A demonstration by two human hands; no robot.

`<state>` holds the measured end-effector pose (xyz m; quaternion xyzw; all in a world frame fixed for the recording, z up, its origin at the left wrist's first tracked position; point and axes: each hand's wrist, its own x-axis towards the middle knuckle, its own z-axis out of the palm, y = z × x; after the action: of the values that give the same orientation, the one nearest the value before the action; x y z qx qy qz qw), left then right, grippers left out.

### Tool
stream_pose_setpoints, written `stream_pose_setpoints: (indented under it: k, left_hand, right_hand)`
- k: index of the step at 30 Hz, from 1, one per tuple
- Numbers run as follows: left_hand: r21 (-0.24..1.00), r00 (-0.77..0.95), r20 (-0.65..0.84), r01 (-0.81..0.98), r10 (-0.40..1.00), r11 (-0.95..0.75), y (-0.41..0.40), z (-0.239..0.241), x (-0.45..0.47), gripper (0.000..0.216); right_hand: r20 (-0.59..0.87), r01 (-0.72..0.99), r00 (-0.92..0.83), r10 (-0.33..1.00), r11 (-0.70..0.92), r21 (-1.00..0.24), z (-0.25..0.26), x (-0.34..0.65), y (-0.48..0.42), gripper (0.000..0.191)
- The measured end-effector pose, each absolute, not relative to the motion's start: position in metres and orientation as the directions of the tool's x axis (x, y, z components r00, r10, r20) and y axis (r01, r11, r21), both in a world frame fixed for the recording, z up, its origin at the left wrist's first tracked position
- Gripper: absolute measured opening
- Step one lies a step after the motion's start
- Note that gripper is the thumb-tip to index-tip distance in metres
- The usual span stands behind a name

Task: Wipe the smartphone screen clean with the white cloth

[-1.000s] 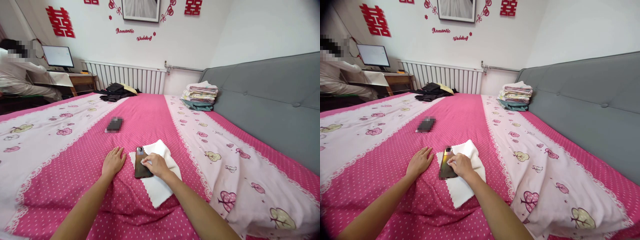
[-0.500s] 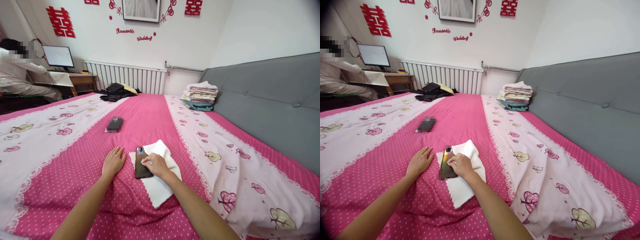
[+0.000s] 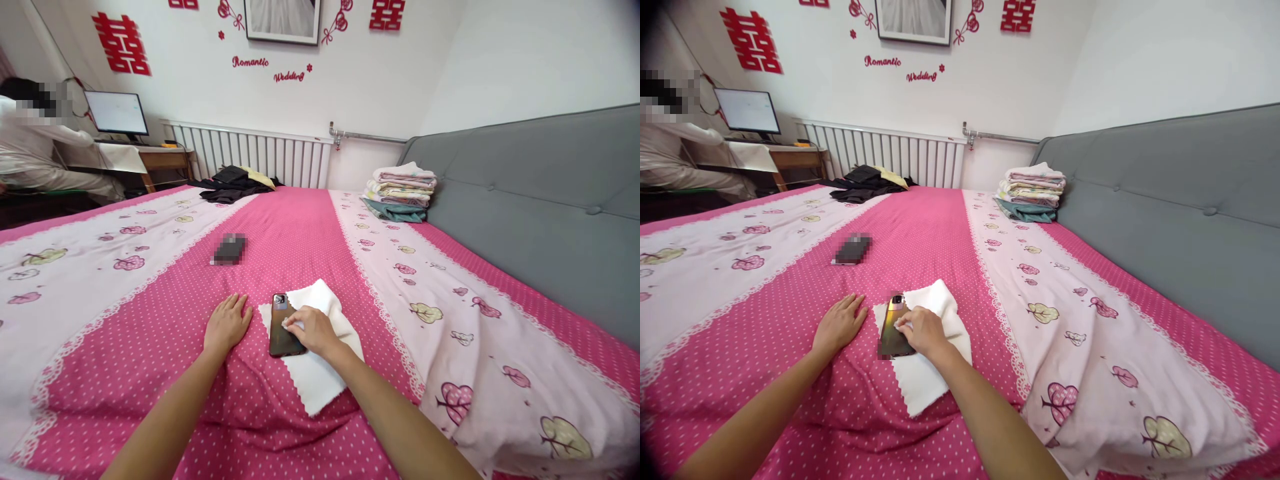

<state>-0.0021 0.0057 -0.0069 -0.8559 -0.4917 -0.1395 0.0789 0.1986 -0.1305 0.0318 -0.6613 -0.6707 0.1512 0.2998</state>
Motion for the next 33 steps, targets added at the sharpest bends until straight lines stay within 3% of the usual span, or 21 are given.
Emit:
stream_pose_setpoints:
  k: [19,28,33]
  left_hand:
    - [0.011,0.473,0.336,0.863,0.814,-0.506,0.006,-0.008,-0.002,0.052]
    - [0.008,0.473,0.339,0.863,0.813,-0.505,0.005,-0.007,-0.002,0.052]
    - [0.009,0.480,0.330,0.860,0.813,-0.511,0.006,-0.007,-0.001,0.053]
  right_hand:
    - [0.219,0.798,0.047,0.975,0.095,-0.595,0.032,0.198,-0.131,0.017]
    - [0.180,0.713,-0.216,0.960,0.281,-0.643,0.044,0.206,-0.141,0.015]
    - [0.168,0.706,-0.221,0.961,0.276,-0.652,0.042,0.207,-0.141,0.015]
